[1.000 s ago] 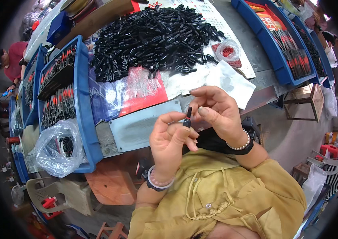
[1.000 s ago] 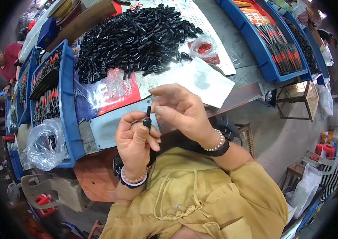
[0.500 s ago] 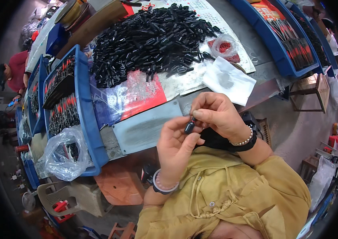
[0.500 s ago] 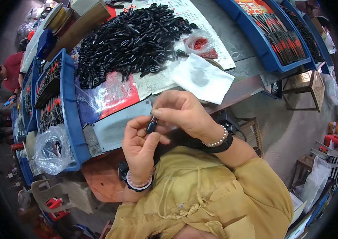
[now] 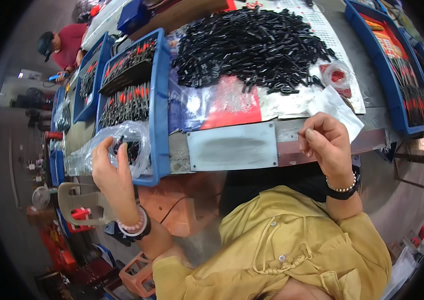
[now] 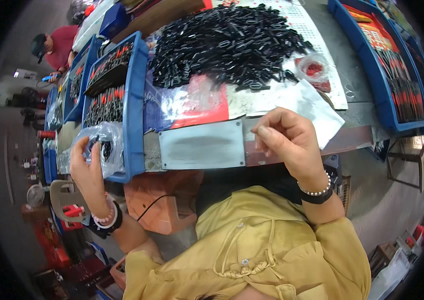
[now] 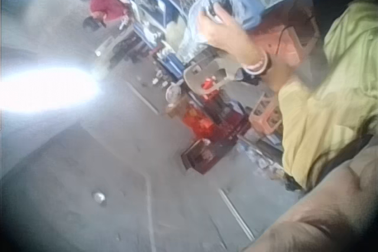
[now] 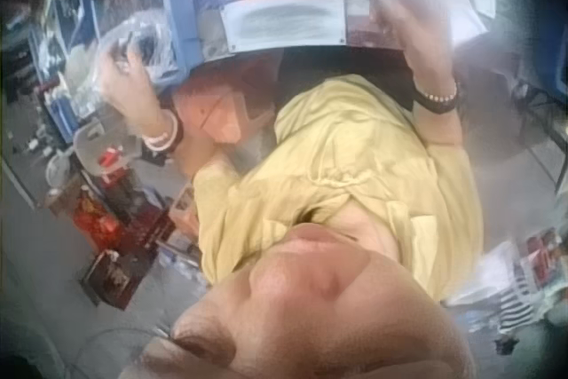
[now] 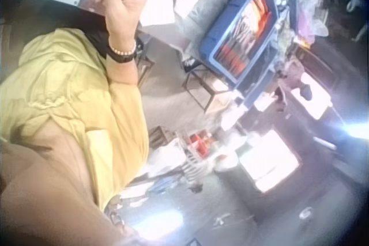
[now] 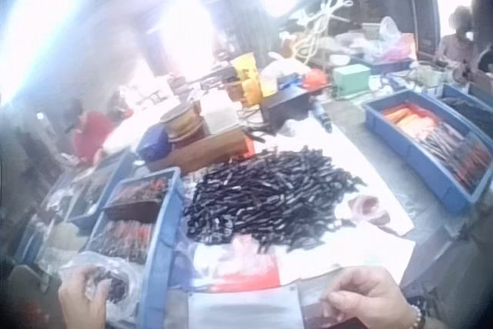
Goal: The person repeatedly picks a black plastic key housing from a pile on the table, inserts a small red component into it, and places the assembled unit into a blue tray. The process is repeated continuously throughout the clip.
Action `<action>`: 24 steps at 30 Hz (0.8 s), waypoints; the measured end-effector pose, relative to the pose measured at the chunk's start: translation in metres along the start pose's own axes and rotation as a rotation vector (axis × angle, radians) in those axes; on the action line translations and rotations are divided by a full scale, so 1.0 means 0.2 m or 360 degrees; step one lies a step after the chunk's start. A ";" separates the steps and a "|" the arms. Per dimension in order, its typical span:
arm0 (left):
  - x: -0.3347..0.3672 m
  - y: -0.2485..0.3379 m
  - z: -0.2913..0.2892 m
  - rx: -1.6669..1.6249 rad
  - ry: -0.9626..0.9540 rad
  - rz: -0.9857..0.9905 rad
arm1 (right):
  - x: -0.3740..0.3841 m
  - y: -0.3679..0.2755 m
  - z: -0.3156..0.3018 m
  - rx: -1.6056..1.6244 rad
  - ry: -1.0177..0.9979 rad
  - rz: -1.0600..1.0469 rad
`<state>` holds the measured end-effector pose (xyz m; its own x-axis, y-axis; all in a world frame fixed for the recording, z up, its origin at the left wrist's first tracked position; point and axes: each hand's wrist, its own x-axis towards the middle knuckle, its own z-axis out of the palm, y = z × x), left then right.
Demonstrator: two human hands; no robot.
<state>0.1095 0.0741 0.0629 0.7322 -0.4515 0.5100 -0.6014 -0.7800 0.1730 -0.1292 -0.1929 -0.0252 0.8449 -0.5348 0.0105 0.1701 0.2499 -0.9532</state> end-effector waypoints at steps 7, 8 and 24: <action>0.07 0.35 0.28 -0.0911 -0.0719 0.0380 | 0.16 -0.23 -0.04 -0.0167 0.0336 -0.0679; 0.09 0.43 0.39 -0.0942 -0.0878 0.0368 | 0.21 -0.26 -0.03 -0.0339 0.0328 -0.0686; 0.23 0.65 1.00 -0.0812 -0.1003 0.0341 | 0.34 -0.26 -0.14 -0.1376 -0.0093 -0.0446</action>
<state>0.1291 -0.1351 -0.0600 0.5360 -0.8435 0.0350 -0.7076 -0.4263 0.5635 -0.0942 -0.2649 0.0177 0.8583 -0.4371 0.2690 -0.0465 -0.5883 -0.8073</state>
